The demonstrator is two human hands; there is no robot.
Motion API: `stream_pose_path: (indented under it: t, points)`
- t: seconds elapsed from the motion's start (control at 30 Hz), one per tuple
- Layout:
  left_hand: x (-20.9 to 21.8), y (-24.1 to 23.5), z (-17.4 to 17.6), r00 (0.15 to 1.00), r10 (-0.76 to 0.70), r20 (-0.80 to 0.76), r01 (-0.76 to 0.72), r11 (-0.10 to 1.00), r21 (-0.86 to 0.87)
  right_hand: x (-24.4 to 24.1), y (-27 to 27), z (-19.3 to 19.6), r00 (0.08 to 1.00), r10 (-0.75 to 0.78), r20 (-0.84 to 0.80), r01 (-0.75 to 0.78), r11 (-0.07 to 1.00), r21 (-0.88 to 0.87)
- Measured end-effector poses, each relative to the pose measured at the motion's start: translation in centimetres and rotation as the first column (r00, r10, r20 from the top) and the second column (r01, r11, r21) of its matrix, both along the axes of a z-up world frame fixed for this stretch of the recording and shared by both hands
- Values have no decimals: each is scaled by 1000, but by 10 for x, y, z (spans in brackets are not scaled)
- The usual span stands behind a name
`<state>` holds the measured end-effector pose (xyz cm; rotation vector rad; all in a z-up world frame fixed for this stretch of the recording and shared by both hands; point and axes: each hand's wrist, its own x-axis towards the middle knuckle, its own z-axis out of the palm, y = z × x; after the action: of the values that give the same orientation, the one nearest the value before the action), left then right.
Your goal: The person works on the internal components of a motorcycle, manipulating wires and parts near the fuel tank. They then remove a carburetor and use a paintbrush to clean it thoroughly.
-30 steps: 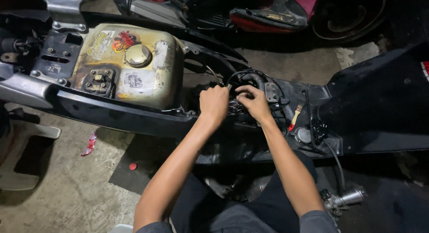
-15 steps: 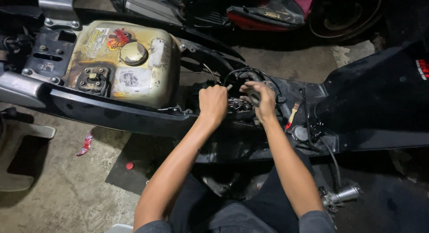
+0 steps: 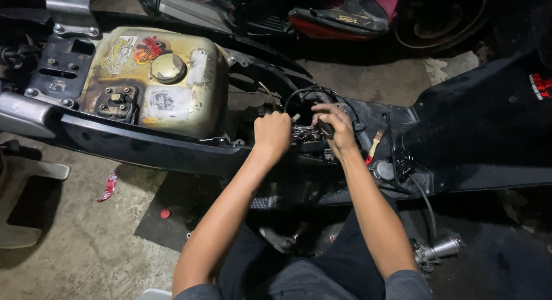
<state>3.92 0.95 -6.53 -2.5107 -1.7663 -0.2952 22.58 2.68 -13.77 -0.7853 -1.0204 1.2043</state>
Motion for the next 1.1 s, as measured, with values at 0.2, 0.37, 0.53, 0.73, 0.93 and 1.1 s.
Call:
stream_pose_path:
  t: [0.2,0.37,0.53,0.73,0.93,1.1]
  points:
    - [5,-21,30,982,-59,179,52,998,43,5,-14,11,990,46,-134,-49,999,-17]
    - [12,-53,48,747,-370,552,316,928,196,14,-16,11,996,-14,-88,19,998,56]
    - [16,-64,38,734,-466,494,381,885,269,8,-31,30,997,-33,-75,37,998,51]
    - [23,-62,8,777,-450,441,286,876,389,1,-43,35,979,-205,20,203,976,78]
    - [36,-77,5,883,-358,303,196,868,456,1,-59,52,925,-343,165,339,939,55]
    - [29,-70,-26,941,-278,193,209,925,317,41,-52,38,973,-184,-142,142,954,-265]
